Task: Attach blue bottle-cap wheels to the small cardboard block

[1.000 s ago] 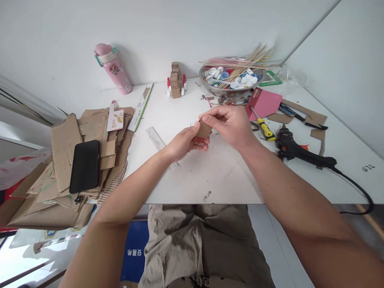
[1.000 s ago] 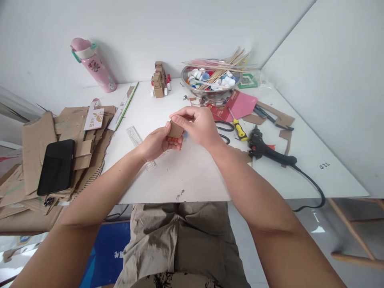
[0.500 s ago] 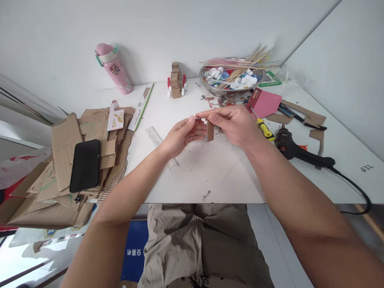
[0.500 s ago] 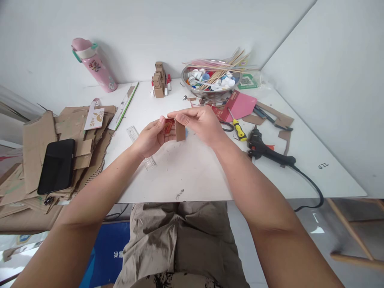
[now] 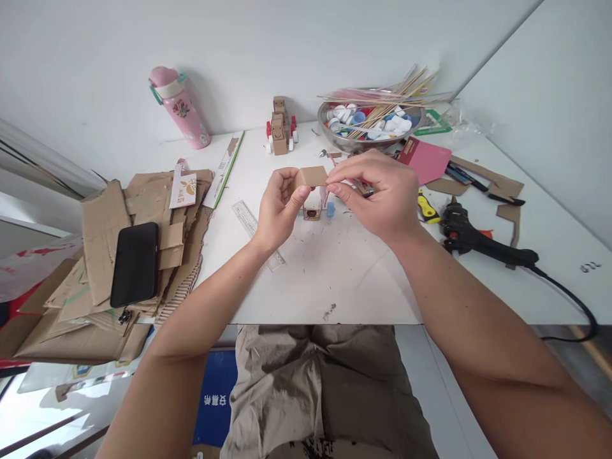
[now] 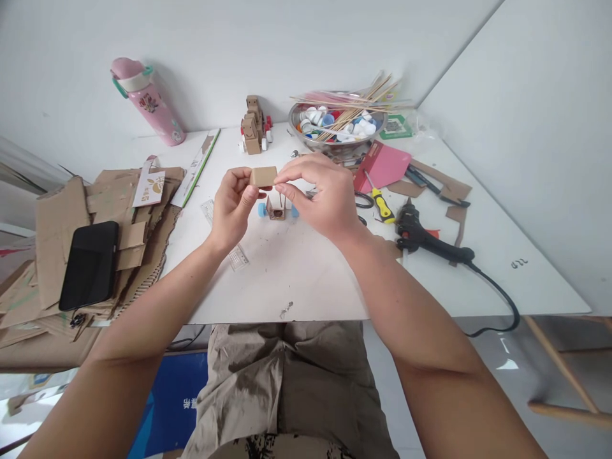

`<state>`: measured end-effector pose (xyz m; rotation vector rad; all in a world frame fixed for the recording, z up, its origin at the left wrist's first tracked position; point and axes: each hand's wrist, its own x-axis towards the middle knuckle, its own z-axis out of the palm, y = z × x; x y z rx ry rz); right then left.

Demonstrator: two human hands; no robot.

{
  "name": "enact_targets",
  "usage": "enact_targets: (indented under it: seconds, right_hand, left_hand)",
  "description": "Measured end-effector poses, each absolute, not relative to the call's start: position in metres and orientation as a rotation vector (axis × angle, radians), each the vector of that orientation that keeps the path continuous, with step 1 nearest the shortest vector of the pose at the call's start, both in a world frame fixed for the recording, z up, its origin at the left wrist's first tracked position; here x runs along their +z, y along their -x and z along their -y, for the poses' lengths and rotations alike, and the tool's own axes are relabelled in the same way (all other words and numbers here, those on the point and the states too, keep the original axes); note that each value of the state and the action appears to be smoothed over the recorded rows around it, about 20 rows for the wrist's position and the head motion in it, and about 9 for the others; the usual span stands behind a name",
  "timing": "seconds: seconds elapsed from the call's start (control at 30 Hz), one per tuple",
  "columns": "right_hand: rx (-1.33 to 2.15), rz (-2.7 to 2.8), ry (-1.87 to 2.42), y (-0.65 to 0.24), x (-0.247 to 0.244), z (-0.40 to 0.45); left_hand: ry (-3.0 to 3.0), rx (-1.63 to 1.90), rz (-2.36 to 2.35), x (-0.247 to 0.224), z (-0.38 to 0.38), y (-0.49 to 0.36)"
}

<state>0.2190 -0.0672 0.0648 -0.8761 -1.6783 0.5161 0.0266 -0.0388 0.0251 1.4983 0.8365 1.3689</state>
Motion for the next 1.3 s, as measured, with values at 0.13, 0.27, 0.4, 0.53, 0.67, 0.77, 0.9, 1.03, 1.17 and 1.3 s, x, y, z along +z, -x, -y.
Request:
enact_targets:
  seconds: [0.13, 0.27, 0.4, 0.53, 0.67, 0.77, 0.9, 1.03, 1.17, 1.3]
  right_hand:
    - [0.429, 1.752, 0.908, -0.216, 0.059, 0.066]
    - [0.474, 1.746, 0.88, -0.222, 0.059, 0.065]
    - [0.542, 1.754, 0.908, -0.24, 0.066, 0.06]
    - [0.68, 2.087, 0.86, -0.25, 0.068, 0.055]
    - [0.656, 2.187, 0.838, -0.244, 0.065, 0.055]
    - [0.632, 2.186, 0.856, -0.241, 0.064, 0.056]
    - [0.652, 2.109, 0.878, -0.243, 0.067, 0.057]
    - [0.724, 2.059, 0.94, -0.244, 0.065, 0.054]
    - [0.772, 2.145, 1.01, -0.241, 0.056, 0.048]
    - [0.743, 2.217, 1.041, -0.235, 0.049, 0.047]
  left_hand:
    - [-1.521, 1.411, -0.905, 0.021, 0.038, -0.027]
    - [-1.564, 1.405, -0.836, 0.017, 0.03, -0.021]
    - [-1.643, 1.207, -0.658, 0.016, 0.018, -0.012]
    - [-1.657, 0.982, -0.58, 0.021, 0.014, -0.006]
    - [-1.676, 0.88, -0.545, 0.027, 0.018, -0.004]
    - [-1.674, 0.84, -0.541, 0.03, 0.021, -0.004]
    - [-1.646, 0.886, -0.547, 0.029, 0.018, -0.004]
    - [-1.576, 0.999, -0.59, 0.023, 0.012, -0.003]
    - [-1.614, 0.96, -0.642, 0.015, 0.008, -0.004]
    - [-1.736, 0.989, -0.709, 0.014, 0.006, -0.003]
